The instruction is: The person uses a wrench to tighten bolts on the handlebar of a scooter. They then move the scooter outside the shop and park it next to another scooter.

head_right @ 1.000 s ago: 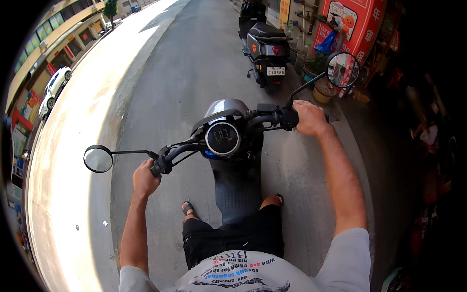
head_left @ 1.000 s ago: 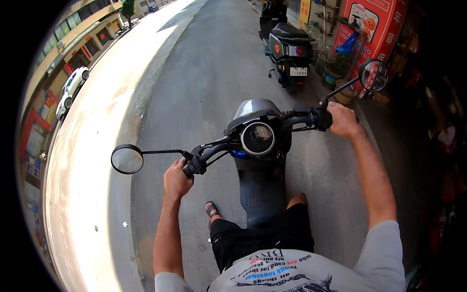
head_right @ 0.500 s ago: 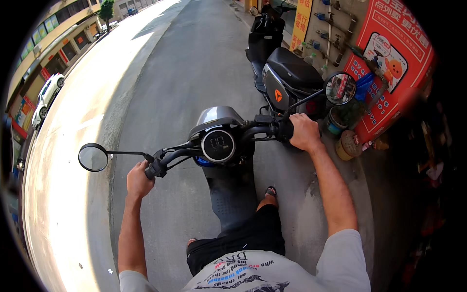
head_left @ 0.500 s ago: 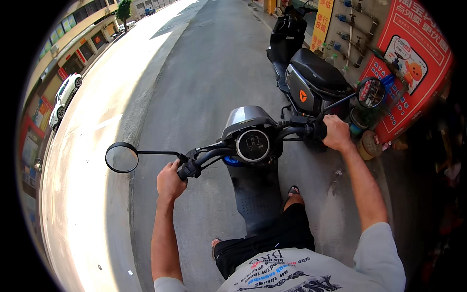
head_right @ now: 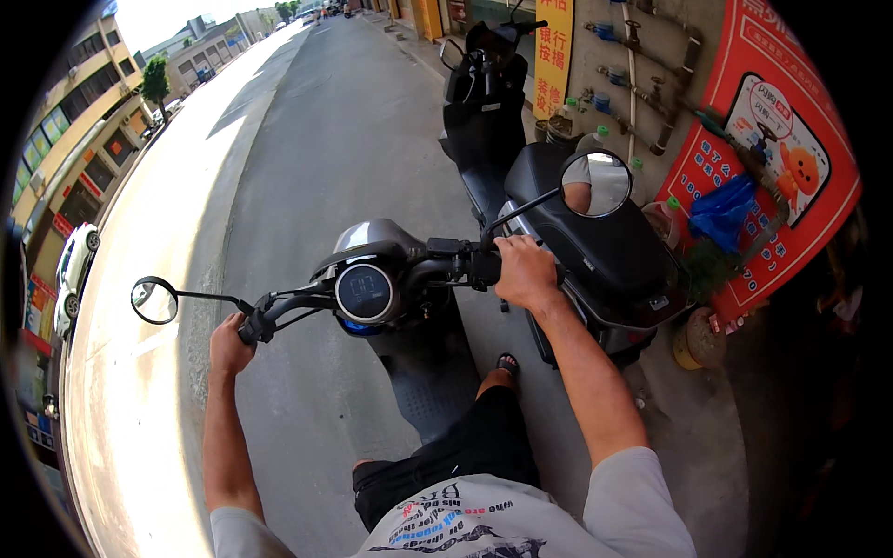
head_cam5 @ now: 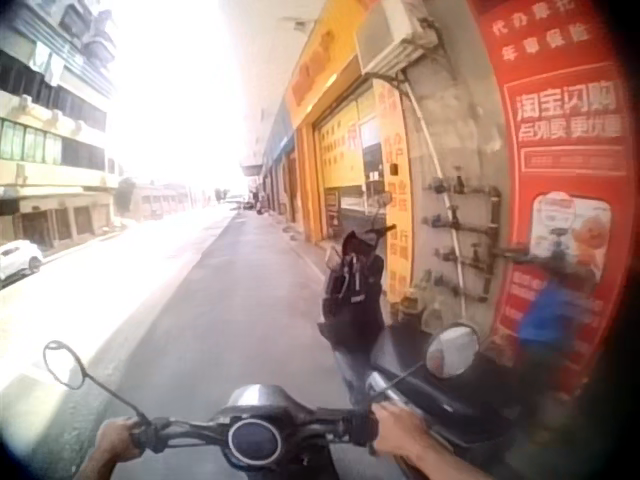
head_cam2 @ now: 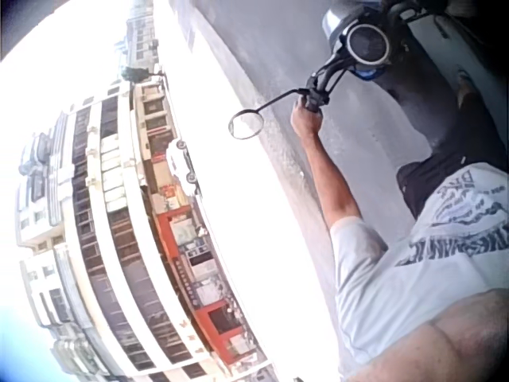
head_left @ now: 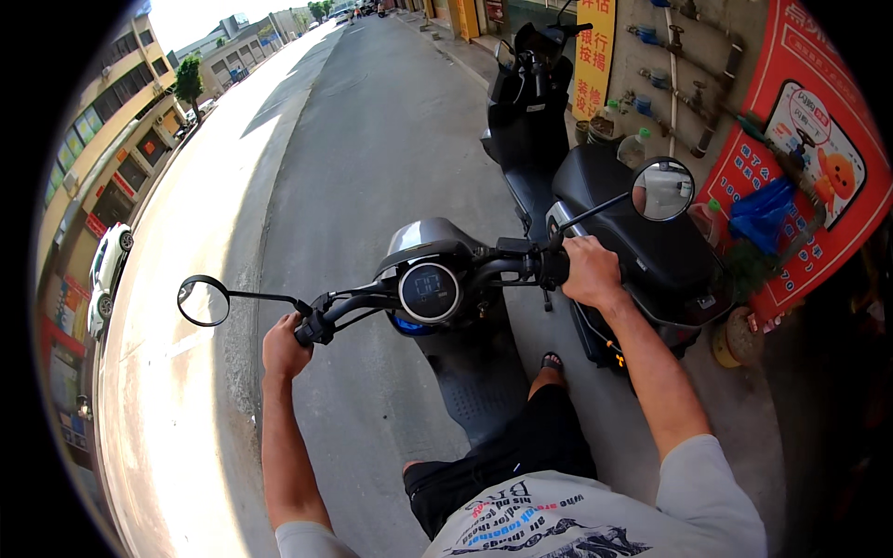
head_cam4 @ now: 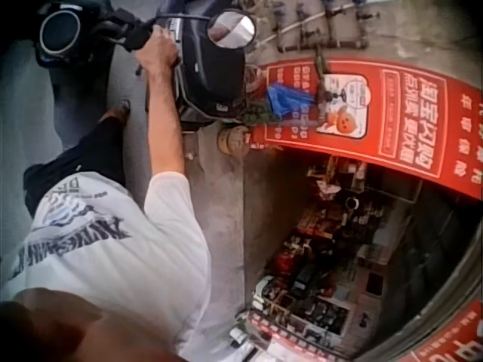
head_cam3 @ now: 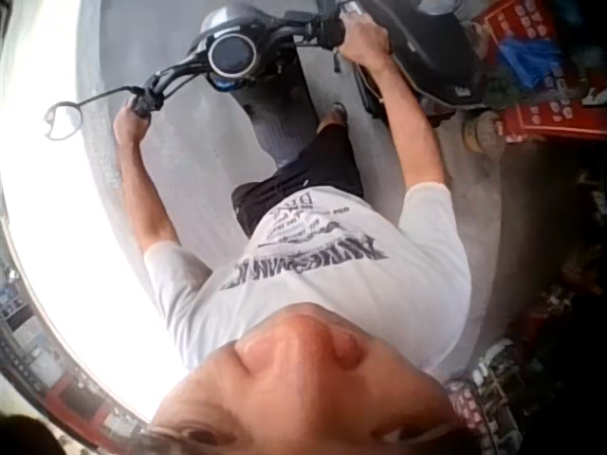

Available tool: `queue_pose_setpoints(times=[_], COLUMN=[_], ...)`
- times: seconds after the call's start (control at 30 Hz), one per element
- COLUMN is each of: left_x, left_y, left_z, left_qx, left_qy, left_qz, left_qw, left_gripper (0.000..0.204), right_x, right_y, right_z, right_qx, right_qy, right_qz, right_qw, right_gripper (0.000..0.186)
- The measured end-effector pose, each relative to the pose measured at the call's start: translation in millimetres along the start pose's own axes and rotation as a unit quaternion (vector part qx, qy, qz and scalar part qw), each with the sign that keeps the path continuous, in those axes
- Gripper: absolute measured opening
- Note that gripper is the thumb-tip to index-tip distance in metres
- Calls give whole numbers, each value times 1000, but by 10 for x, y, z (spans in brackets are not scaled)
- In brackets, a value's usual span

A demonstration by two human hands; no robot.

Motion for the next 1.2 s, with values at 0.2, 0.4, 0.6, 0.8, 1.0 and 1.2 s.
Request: queue_pose_setpoints(times=[0.2,0.4,0.6,0.8,1.0,1.2], left_x=[227,369,451,630,741,1042], left_y=[541,1136,1546,1683,1586,1778], left_z=[-2104,-3683,-5011,-6049,-6691,-6947], left_qx=[2,28,23,23,29,43], left_qy=[26,41,33,29,39,19], left_qz=[14,54,72,105,82,106], left_qw=[1000,997,997,994,995,993], left_gripper=[38,38,38,35,39,52], right_x=[-293,-541,-794,-747,-675,-520], right_y=[628,1109,1480,1778,1781,1847], right_z=[-1804,-3293,-4684,-5905,-6561,-6913], right_qx=[20,-31,-33,-6,29,39], right_qy=[34,2,-11,-27,-21,-14], right_qz=[-12,27,72,96,115,119], right_qw=[999,999,997,995,993,992], right_gripper=[52,40,43,47,46,53])
Point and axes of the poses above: each hand's wrist, its own z-axis away from the middle knuckle, its own y-axis out of the palm, x = y × z, the point moved 9 cm from there along -z, towards the middle knuckle, and after that the axes turned 12 degrees about -y, right-handed, at the moved point
